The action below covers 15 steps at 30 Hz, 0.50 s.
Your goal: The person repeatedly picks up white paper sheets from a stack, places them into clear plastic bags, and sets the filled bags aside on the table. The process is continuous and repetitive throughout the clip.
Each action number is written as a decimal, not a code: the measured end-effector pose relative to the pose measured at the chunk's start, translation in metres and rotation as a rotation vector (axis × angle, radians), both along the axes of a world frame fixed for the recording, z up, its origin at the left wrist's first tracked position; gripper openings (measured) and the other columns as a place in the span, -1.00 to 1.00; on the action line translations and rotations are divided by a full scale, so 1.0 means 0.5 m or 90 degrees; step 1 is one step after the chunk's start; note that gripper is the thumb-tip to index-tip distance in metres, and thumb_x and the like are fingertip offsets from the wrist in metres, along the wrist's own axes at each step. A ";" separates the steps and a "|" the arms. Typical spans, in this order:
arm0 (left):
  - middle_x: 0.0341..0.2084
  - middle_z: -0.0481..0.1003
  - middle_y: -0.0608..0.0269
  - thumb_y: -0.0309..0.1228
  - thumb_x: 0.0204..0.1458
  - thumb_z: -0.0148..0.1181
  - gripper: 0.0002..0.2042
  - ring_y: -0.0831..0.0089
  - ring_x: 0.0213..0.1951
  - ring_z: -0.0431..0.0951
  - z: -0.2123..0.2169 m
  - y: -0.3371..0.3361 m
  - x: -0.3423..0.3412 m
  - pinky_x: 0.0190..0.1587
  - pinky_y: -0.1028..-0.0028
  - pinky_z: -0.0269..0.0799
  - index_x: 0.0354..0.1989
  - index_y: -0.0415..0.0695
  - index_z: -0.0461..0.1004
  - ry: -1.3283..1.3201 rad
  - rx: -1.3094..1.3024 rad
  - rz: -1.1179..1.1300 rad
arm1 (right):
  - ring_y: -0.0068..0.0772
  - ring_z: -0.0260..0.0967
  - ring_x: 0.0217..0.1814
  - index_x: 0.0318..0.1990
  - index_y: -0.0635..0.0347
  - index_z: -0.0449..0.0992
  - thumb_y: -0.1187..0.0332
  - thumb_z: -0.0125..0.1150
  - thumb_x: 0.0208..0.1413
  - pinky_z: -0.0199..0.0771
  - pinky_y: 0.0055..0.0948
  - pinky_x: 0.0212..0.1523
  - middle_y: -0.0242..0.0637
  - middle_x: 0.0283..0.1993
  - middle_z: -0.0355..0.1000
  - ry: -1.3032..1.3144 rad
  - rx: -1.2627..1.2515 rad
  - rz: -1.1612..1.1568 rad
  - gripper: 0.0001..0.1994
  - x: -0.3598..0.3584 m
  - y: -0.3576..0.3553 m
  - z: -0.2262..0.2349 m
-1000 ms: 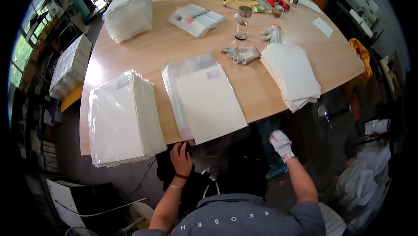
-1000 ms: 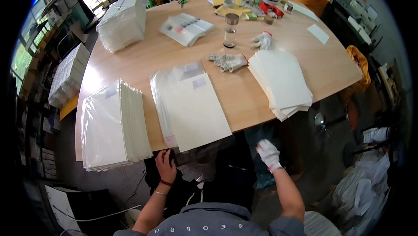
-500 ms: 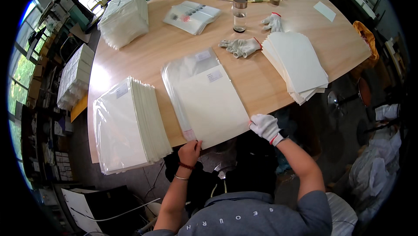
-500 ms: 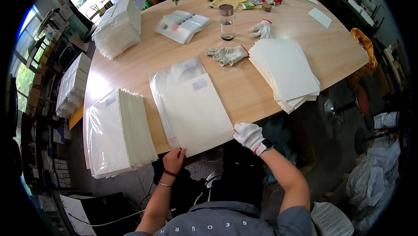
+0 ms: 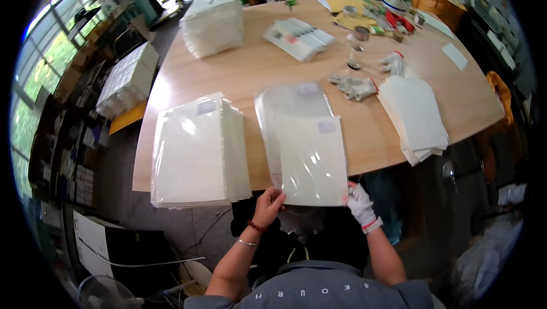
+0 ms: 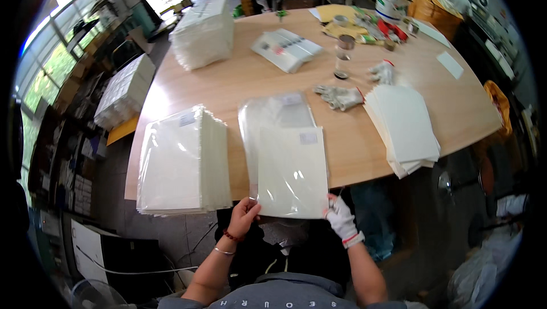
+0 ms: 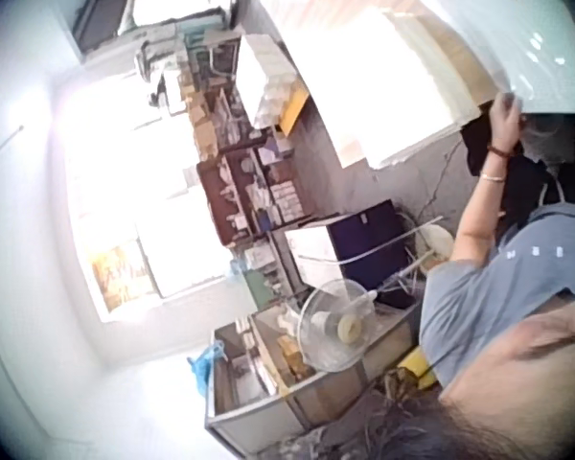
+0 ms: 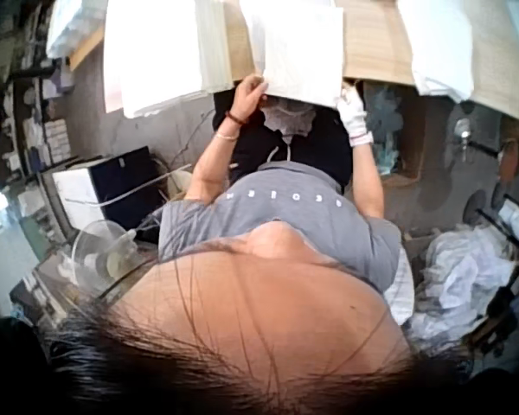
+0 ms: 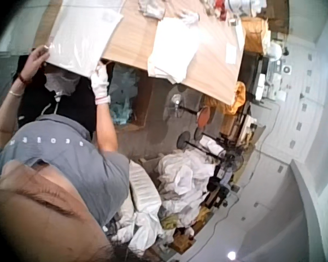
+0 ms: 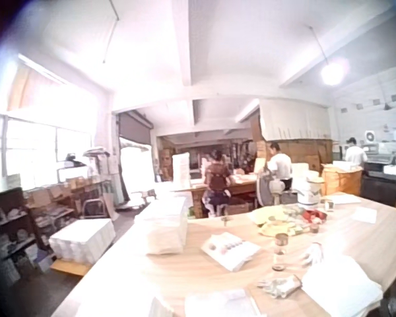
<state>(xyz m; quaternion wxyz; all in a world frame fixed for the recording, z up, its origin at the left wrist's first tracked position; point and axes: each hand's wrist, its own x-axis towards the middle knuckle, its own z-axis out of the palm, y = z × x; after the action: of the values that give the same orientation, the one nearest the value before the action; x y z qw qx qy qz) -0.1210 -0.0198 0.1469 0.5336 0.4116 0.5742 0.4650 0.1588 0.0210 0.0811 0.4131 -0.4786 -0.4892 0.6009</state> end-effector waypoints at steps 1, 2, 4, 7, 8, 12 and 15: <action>-0.61 0.38 0.32 -0.42 0.01 0.07 -0.85 0.62 -0.59 0.38 0.047 -0.009 -0.012 -0.55 0.65 0.27 -0.35 -0.26 0.34 0.069 0.059 -0.043 | -0.67 0.28 -0.33 0.01 0.32 0.21 0.58 -0.02 -0.03 0.34 -0.63 -0.32 -0.36 -0.29 0.36 0.053 -0.010 -0.014 -0.63 -0.026 -0.027 0.019; -0.61 0.36 0.28 -0.46 0.01 0.06 -0.88 0.60 -0.59 0.38 0.082 -0.021 -0.035 -0.51 0.62 0.31 -0.39 -0.27 0.33 0.168 0.140 -0.090 | -0.64 0.29 -0.33 -0.02 0.33 0.25 0.57 -0.01 -0.03 0.34 -0.63 -0.29 -0.34 -0.26 0.36 -0.008 0.007 0.014 -0.65 -0.043 -0.043 0.031; -0.63 0.36 0.27 -0.52 -0.02 0.06 -0.92 0.59 -0.59 0.39 0.177 -0.058 -0.077 -0.54 0.60 0.32 -0.41 -0.28 0.34 0.177 0.143 -0.056 | -0.62 0.30 -0.34 -0.06 0.34 0.30 0.55 0.00 -0.03 0.34 -0.63 -0.30 -0.32 -0.25 0.36 -0.025 0.072 0.074 -0.68 -0.100 -0.042 0.071; -0.66 0.32 0.36 -0.56 0.00 -0.02 -0.93 0.64 -0.64 0.32 0.261 -0.115 -0.190 -0.59 0.62 0.31 -0.51 -0.23 0.31 0.214 0.190 0.139 | -0.61 0.32 -0.36 -0.05 0.35 0.30 0.52 -0.02 -0.02 0.35 -0.62 -0.33 -0.33 -0.32 0.37 0.053 0.123 0.160 -0.68 -0.240 0.001 0.171; -0.65 0.31 0.39 -0.53 0.01 -0.03 -0.91 0.66 -0.63 0.28 0.278 -0.130 -0.235 -0.60 0.64 0.29 -0.51 -0.22 0.32 0.247 0.214 0.220 | -0.60 0.33 -0.36 -0.04 0.36 0.30 0.49 -0.02 0.00 0.36 -0.61 -0.33 -0.34 -0.36 0.38 0.056 0.090 0.225 -0.68 -0.288 0.018 0.211; -0.41 0.38 0.26 -0.48 -0.03 -0.01 -0.86 0.56 -0.36 0.36 0.245 -0.151 -0.464 -0.29 0.55 0.28 -0.31 -0.26 0.39 0.397 0.207 0.348 | -0.52 0.37 -0.38 -0.09 0.39 0.34 0.41 0.01 0.01 0.37 -0.58 -0.33 -0.25 -0.40 0.42 0.086 0.128 0.343 -0.69 -0.455 0.042 0.323; -0.04 0.24 0.06 -0.50 -0.08 -0.07 -0.68 0.30 -0.01 0.24 0.199 -0.154 -0.485 -0.03 0.25 0.17 -0.08 -0.25 0.28 0.934 -0.008 0.334 | -0.49 0.38 -0.39 -0.17 0.41 0.39 0.41 0.02 0.00 0.38 -0.57 -0.33 -0.15 -0.36 0.44 0.039 0.210 0.384 -0.73 -0.515 0.050 0.308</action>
<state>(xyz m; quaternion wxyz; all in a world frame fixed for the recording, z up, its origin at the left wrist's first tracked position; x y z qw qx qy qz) -0.3634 -0.0968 0.2464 -0.1078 0.4617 0.8615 0.1816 -0.0985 0.0460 0.2352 0.3033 -0.2213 -0.6863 0.6229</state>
